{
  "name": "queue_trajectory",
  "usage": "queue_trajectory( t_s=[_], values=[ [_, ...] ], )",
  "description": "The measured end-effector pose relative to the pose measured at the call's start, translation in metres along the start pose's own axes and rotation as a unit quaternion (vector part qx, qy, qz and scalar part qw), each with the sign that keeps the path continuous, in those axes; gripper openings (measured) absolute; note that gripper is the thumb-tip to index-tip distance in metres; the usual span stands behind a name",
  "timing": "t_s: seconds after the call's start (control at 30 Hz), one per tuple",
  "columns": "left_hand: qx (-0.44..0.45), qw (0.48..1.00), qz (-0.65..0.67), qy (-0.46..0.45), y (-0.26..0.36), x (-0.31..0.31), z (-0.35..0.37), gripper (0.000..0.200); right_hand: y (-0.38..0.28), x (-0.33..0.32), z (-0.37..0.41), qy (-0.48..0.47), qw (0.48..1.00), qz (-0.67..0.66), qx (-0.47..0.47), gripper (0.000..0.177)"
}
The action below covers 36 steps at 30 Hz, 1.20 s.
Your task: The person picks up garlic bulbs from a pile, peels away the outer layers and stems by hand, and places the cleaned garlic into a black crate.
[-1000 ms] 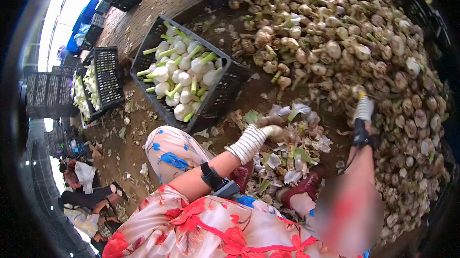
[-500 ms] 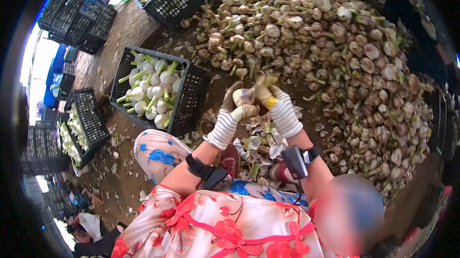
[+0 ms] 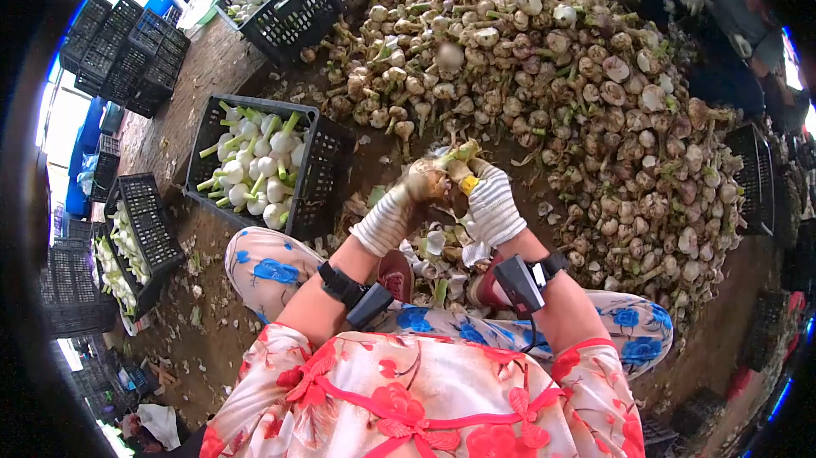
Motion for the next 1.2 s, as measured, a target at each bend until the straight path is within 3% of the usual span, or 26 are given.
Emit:
queue_trajectory(
  t_s=[0.03,0.07,0.17,0.2,0.27,0.3,0.33,0.4,0.43,0.47,0.53,0.57,0.67,0.73,0.83,0.9,0.93,1.0,1.03,1.07,1.13,1.2],
  values=[
    [0.117,0.986,-0.079,0.089,-0.008,-0.004,0.000,0.050,0.002,0.003,0.000,0.016,1.000,0.001,0.000,0.023],
    [0.113,0.986,-0.080,0.091,-0.007,0.000,0.002,0.050,0.005,0.006,0.003,0.034,0.999,-0.001,0.004,0.022],
    [0.174,0.974,-0.012,0.146,-0.004,-0.007,-0.001,0.039,0.009,0.002,-0.002,0.043,0.973,0.212,-0.086,0.017],
    [0.125,0.985,0.092,0.073,-0.004,-0.016,-0.005,0.034,0.008,0.000,-0.003,0.041,0.949,0.290,-0.115,0.018],
    [0.037,0.989,0.095,0.102,-0.005,-0.014,-0.003,0.038,0.013,0.000,-0.006,0.037,0.969,0.222,-0.106,0.023],
    [0.019,0.983,0.128,0.127,-0.003,-0.020,-0.004,0.044,0.018,0.005,-0.004,0.059,0.990,0.083,-0.096,0.025],
    [0.029,0.988,0.038,0.147,0.005,-0.023,-0.006,0.049,0.020,0.005,-0.001,0.059,0.990,0.083,-0.096,0.025],
    [0.002,0.997,-0.003,0.080,0.021,-0.006,0.010,0.054,0.004,0.013,0.012,0.015,0.998,-0.064,-0.016,0.025],
    [-0.009,0.987,0.144,-0.068,0.011,-0.037,-0.002,0.055,0.001,0.016,0.015,0.015,0.998,-0.057,-0.028,0.024],
    [-0.013,0.987,0.144,-0.068,0.012,-0.027,0.000,0.055,0.005,0.015,0.016,0.019,0.998,-0.059,-0.027,0.024],
    [0.140,0.981,-0.078,0.112,0.017,0.000,0.010,0.055,0.017,0.013,0.015,0.007,0.999,-0.044,-0.014,0.025],
    [0.174,0.975,-0.102,0.091,0.008,-0.019,0.001,0.057,0.017,0.014,0.016,0.006,0.999,-0.046,-0.011,0.025],
    [0.145,0.975,-0.098,0.135,0.005,-0.029,0.002,0.055,0.011,0.017,0.018,-0.001,0.997,0.057,-0.053,0.028],
    [0.133,0.972,-0.130,0.145,0.009,-0.026,0.005,0.055,0.014,0.001,0.007,0.052,0.995,0.031,-0.078,0.021],
    [0.162,0.978,-0.121,0.043,0.012,-0.023,0.003,0.060,0.007,-0.018,-0.018,0.083,0.993,0.051,-0.067,0.023],
    [0.120,0.989,-0.089,0.017,0.003,-0.010,0.007,0.053,0.012,-0.028,-0.039,0.132,0.937,0.296,-0.126,0.023],
    [0.081,0.991,-0.102,0.008,0.002,-0.004,0.008,0.053,0.041,-0.046,-0.063,0.174,0.905,0.335,-0.198,0.024],
    [0.046,0.995,-0.082,0.014,0.004,0.005,0.015,0.060,0.030,-0.043,-0.059,0.124,0.943,0.298,-0.087,0.022],
    [0.046,0.996,-0.075,0.000,0.009,0.002,0.013,0.061,0.027,-0.037,-0.047,0.075,0.995,0.063,-0.006,0.022],
    [0.043,0.997,-0.066,-0.010,0.014,0.001,0.014,0.061,0.028,-0.038,-0.039,-0.034,0.988,-0.139,0.049,0.028],
    [0.071,0.997,-0.043,-0.001,0.008,-0.019,0.011,0.065,-0.002,-0.017,-0.012,-0.180,0.938,-0.270,0.119,0.032],
    [0.136,0.986,-0.087,0.043,0.003,-0.015,0.004,0.055,0.000,-0.005,-0.003,-0.093,0.986,-0.137,0.033,0.040]
  ],
)
Point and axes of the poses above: each hand's wrist, its own z-axis away from the middle knuckle, its own x-axis out of the palm, y = z × x, the point moved 1 cm from there along -z, towards the middle knuckle, and after that the axes turned 6 degrees about z, right-handed, at the moved point
